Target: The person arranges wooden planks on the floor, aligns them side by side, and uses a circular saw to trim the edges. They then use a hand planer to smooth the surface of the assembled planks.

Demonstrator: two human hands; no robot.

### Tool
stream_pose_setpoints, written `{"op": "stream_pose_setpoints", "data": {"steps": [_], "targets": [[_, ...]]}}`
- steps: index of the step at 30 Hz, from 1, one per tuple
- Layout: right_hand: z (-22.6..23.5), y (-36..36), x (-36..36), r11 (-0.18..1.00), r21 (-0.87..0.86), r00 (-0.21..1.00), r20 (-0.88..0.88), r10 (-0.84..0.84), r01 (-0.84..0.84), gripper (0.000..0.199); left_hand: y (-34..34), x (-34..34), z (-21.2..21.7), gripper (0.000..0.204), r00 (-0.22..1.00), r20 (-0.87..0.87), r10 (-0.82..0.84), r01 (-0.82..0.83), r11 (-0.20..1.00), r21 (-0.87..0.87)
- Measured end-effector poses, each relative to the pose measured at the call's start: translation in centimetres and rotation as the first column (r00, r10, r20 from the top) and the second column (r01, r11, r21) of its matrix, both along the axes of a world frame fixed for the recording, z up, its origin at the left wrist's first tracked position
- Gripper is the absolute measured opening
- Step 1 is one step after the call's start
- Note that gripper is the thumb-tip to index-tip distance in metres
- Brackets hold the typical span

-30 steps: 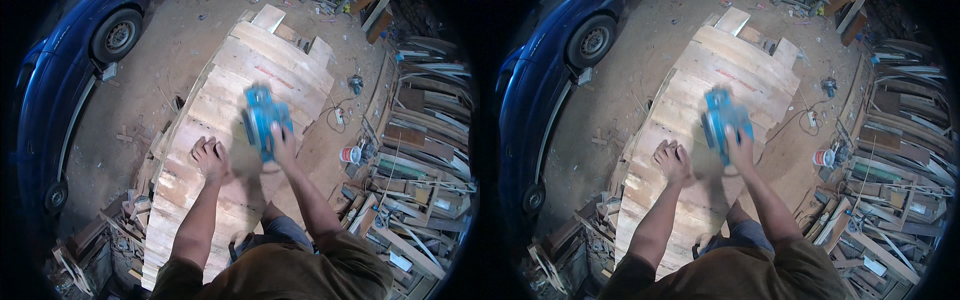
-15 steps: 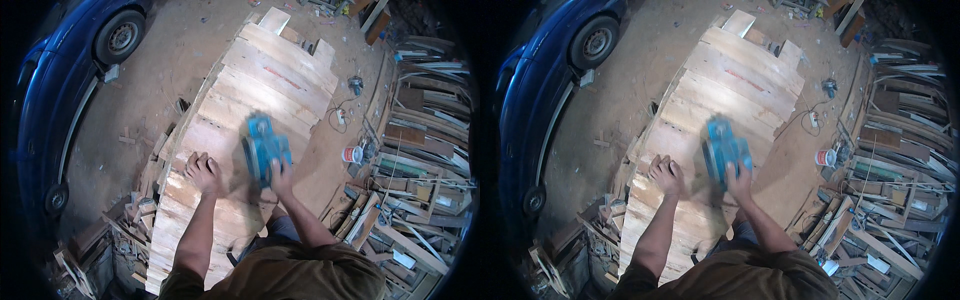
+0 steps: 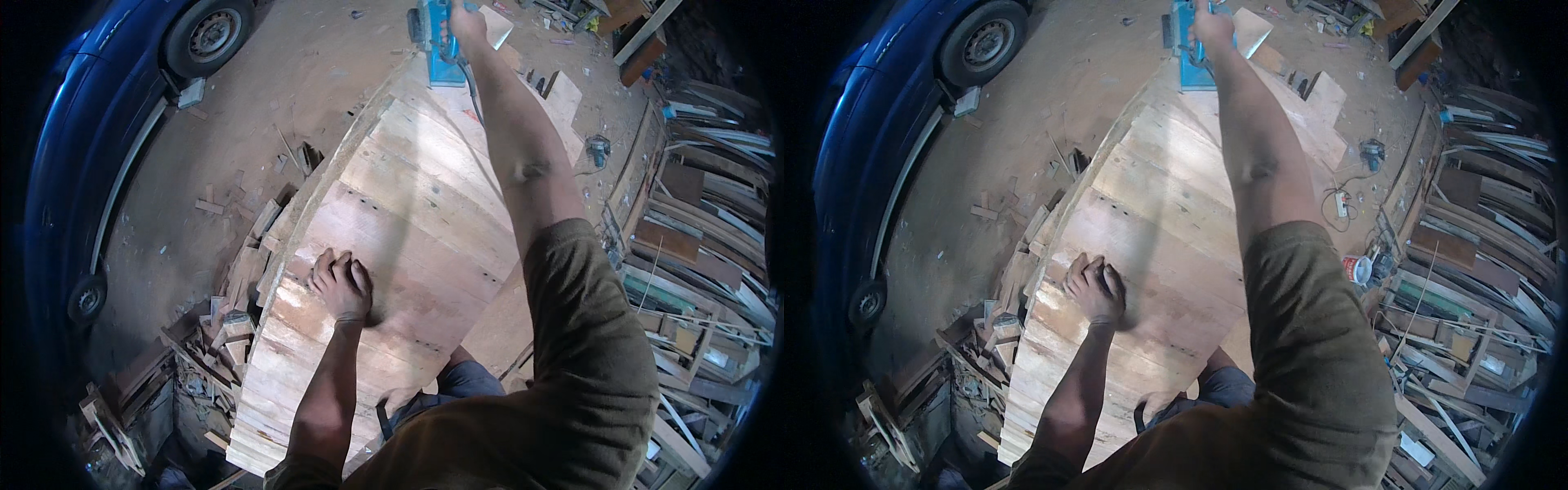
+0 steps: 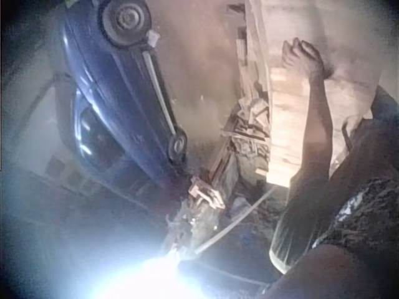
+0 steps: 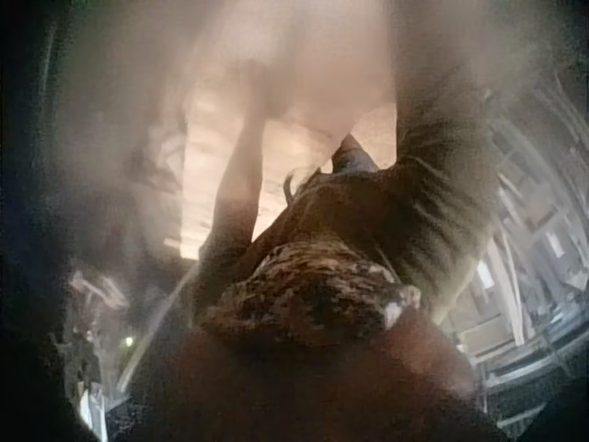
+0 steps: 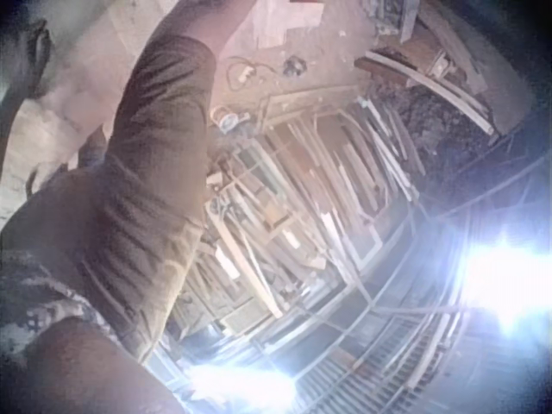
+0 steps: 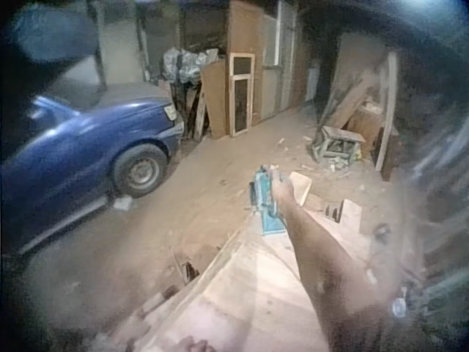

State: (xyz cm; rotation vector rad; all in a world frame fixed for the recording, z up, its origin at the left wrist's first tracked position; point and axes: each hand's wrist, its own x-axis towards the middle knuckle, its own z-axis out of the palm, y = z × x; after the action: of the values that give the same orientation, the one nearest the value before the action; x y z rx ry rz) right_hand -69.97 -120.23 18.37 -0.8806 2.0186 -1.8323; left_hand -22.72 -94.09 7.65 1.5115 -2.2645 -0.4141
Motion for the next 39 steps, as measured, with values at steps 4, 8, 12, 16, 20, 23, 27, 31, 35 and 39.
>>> {"op": "stream_pose_setpoints", "data": {"steps": [4,8,12,16,20,23,27,31,35,39], "targets": [[1.1,5.9,6.9,0.969,0.244,0.967,0.252,-0.030,-0.034,0.053,0.4,0.8,0.0,0.028,0.998,0.045,0.039,-0.037,0.998,-0.041],[0.0,19.9,14.2,0.952,0.305,0.966,0.255,-0.046,-0.035,0.052,0.2,-0.1,1.0,0.029,1.000,-0.012,0.006,-0.007,0.998,-0.070],[0.0,36.6,24.1,0.902,0.419,0.969,0.249,-0.010,-0.099,0.046,0.3,-0.1,1.3,0.031,1.000,-0.006,0.018,-0.019,0.998,-0.066],[-2.6,53.1,32.7,0.860,0.505,0.996,0.079,0.039,-0.074,0.037,0.6,0.1,0.6,0.033,0.999,-0.023,0.024,-0.025,0.998,-0.051],[-0.7,60.1,38.9,0.861,0.470,0.963,0.257,0.077,-0.195,0.040,0.7,0.3,0.4,0.027,0.999,-0.011,0.043,-0.043,0.999,-0.033],[-1.3,57.6,38.4,0.858,0.480,0.962,0.268,0.056,-0.183,0.042,0.8,0.4,0.4,0.027,0.999,-0.016,0.045,-0.046,0.998,-0.040],[0.2,43.3,33.1,0.900,0.434,0.997,0.071,0.004,-0.035,0.045,0.5,0.1,0.1,0.027,0.999,-0.023,0.022,-0.023,0.998,-0.059],[-0.5,28.4,25.5,0.921,0.388,0.984,0.172,-0.037,-0.033,0.050,0.4,0.3,0.6,0.029,1.000,0.015,0.025,-0.024,0.997,-0.076],[-1.4,12.9,16.4,0.932,0.357,0.995,0.044,-0.086,0.064,0.057,0.4,0.5,-0.2,0.027,1.000,-0.015,0.027,-0.028,0.997,-0.069],[-0.6,4.3,9.0,0.916,0.373,0.986,0.019,-0.166,0.147,0.058,0.1,-0.6,0.3,0.027,1.000,-0.008,-0.015,0.015,0.998,-0.062]]}}
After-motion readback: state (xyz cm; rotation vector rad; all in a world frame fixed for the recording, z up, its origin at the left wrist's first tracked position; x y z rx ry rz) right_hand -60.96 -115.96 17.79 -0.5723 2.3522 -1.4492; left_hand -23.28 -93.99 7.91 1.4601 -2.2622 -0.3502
